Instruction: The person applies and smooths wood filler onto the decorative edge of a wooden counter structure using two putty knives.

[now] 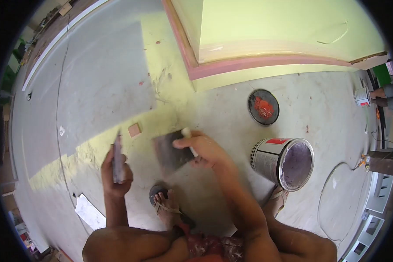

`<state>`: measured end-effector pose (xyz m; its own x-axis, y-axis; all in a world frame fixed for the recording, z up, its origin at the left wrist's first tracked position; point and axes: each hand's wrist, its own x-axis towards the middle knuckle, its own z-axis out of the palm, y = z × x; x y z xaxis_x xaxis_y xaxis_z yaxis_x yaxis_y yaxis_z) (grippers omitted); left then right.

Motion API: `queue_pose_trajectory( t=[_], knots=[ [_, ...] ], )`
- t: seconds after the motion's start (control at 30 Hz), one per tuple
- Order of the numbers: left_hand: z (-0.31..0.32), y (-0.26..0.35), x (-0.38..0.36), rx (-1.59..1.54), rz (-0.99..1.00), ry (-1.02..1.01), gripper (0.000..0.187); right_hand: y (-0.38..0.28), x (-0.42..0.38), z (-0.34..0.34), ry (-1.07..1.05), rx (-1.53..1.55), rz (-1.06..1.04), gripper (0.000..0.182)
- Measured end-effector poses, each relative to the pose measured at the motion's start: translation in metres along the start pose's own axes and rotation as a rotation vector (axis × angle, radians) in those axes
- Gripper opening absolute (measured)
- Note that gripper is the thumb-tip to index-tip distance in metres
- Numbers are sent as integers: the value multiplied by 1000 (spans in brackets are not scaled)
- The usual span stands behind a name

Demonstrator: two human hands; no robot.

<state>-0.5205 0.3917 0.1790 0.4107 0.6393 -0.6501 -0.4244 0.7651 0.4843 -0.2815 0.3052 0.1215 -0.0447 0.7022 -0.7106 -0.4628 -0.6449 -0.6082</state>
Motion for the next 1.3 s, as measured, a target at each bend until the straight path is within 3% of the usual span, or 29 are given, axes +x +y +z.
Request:
queue_pose_trajectory(
  t=[0.07, 0.13, 0.2, 0.23, 0.27, 0.3, 0.33, 0.37, 0.4, 0.47, 0.5, 0.53, 0.6, 0.63, 0.67, 0.73, 0.77, 0.83, 0.87, 0.93, 0.97, 1.0, 1.1, 1.13, 1.2, 1.23, 1.27, 1.3],
  knots=[
    [2, 5, -2, 67, 144, 96, 24, 4, -8, -11, -42, 185, -89, 38],
    [-2, 2, 4, 10, 136, 98, 26, 14, -3, -9, -95, 363, -175, 39],
    [-3, -6, 6, -43, 122, 101, 29, 37, 15, 7, -322, -70, -1412, 35],
    [5, -18, 6, -72, 179, 79, 33, 18, 0, 21, -350, -170, -1438, 29],
    [8, -26, 8, -101, 236, 53, 36, 22, 5, 27, -343, -175, -1446, 29],
    [-3, -32, 6, -57, 223, -121, 41, 31, 12, 32, -392, 404, -879, 26],
    [-1, -34, -1, -56, 220, -125, 41, 31, 14, 42, -400, 917, -245, 25],
    [6, -37, -8, 11, 270, -127, 41, 29, 11, 49, 34, 746, -395, 22],
    [9, -37, -11, 80, 319, -127, 41, 23, 7, 58, 35, 746, -397, 22],
    [4, -32, -8, 17, 331, -211, 40, 14, -1, 75, 489, 569, -1129, 31],
    [1, -28, -3, -40, 305, -200, 37, 19, -7, 82, 452, 481, -1276, 30],
    [0, -24, 0, -95, 279, -194, 35, 25, -5, 81, 450, 485, -1276, 30],
    [4, -25, 0, -23, 317, -137, 34, 34, 0, 70, 213, -212, -1452, 28],
    [9, -27, -2, 44, 352, -78, 32, 29, -9, 67, 246, -468, -1226, 26],
    [18, -28, -5, 42, 354, -79, 32, 30, -7, 60, 245, -470, -1228, 26],
    [34, -27, -13, 74, 368, 116, 41, 30, 0, 52, 227, -555, -875, 21],
    [29, -26, -11, 67, 366, 124, 41, 30, 2, 49, 221, -560, -868, 21],
    [13, -21, -6, -29, 28, 24, 38, 12, -2, 50, 218, 233, -507, 16],
    [-1, -24, 6, -26, 25, 19, 38, 11, 4, 45, 222, 234, -512, 16],
    [-18, -33, 31, -402, -450, -936, 33, 15, 21, 31, -107, 772, -539, 19],
    [-15, -36, 26, -388, -484, -758, 32, 18, 26, 24, -105, 673, -569, 18],
    [-14, -40, 26, -381, -490, -759, 32, 17, 21, 25, -102, 679, -575, 18],
    [-19, -39, 26, -201, -389, -312, 29, 7, -10, 39, -135, -63, -463, 29],
    [-19, -35, 32, -205, -378, -298, 29, 1, -21, 42, -151, -62, -455, 29],
    [-31, -27, 42, -154, -305, -341, 26, -6, -34, 48, -331, -685, -875, 28],
    [-42, -28, 44, -382, -348, -350, 30, 2, -27, 49, -272, -330, -842, 28],
    [-49, -29, 41, -377, -327, -331, 30, 12, -17, 48, -200, 23, -784, 28],
    [-46, -31, 38, -506, -464, -524, 32, 11, -3, 33, -64, 199, -697, 27]
  ],
)
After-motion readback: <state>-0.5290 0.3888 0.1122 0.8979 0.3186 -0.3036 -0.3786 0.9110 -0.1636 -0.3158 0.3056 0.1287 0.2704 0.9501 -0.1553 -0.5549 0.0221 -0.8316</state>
